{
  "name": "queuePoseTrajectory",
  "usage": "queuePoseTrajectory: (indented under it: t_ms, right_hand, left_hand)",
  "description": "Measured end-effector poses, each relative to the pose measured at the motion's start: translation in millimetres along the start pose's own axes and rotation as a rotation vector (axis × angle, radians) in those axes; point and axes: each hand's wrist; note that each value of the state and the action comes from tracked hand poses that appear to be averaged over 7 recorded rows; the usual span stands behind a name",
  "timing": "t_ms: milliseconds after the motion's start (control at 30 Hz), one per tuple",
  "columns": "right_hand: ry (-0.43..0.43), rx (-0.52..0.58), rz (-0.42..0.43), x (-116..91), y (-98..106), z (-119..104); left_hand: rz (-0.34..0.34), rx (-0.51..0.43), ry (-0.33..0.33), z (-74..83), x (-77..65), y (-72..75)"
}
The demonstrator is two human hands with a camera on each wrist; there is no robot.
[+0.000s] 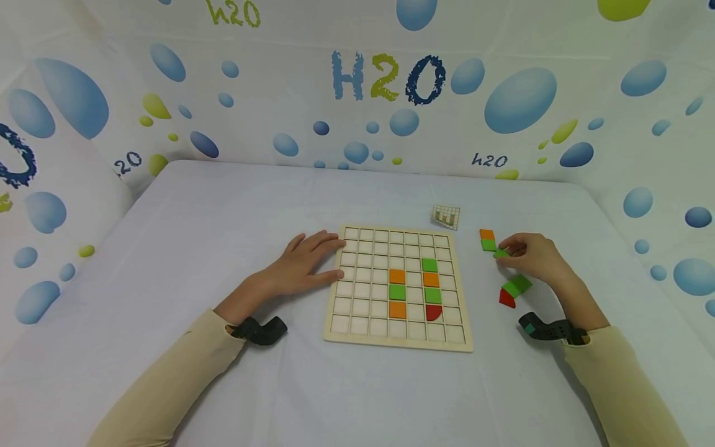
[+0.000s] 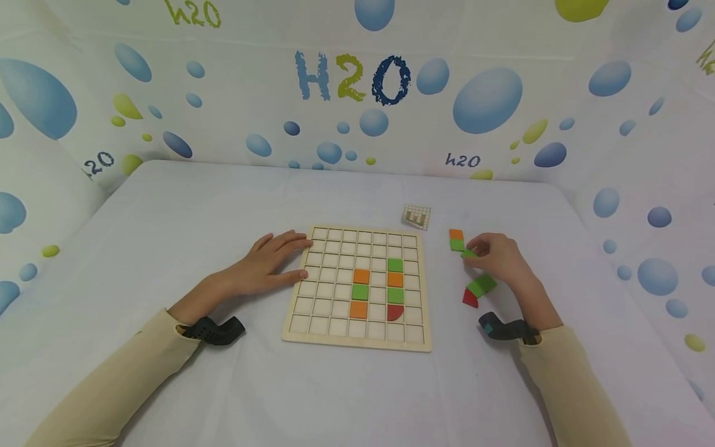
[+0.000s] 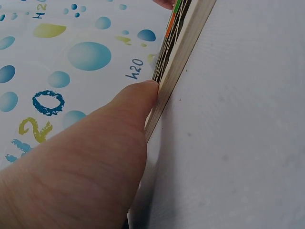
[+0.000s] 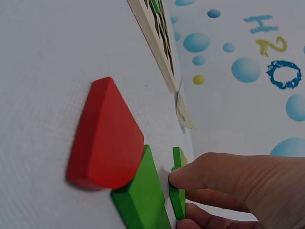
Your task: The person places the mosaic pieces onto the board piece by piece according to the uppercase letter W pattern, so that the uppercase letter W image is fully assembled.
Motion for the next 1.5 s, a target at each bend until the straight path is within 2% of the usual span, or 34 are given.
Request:
queuePoseTrajectory:
  t_ms: [267,900,1500]
  right_hand:
    - [0.01,-0.007,-0.008,-1,0,1]
    - [0.003,-0.005,-0.008,-4,-3,-16]
    - [0.138,-0.005,-0.026,-9,-16,-37]
  left_hand:
    - [0.008,0.007,-0.008,0.5,-0.5,-0.5]
    - [0.006,0.013,-0.005,0.7,-1.2,-1.4]
    - [0.016,0.016,-0.01,-2.7,-1.2,-5.5]
Point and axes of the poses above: each hand's wrist, its own x-axis towards the middle knuckle, its own y-axis out of the back of the hand, z = x × y, and after that the axes turned 1 degree about -y, right-handed
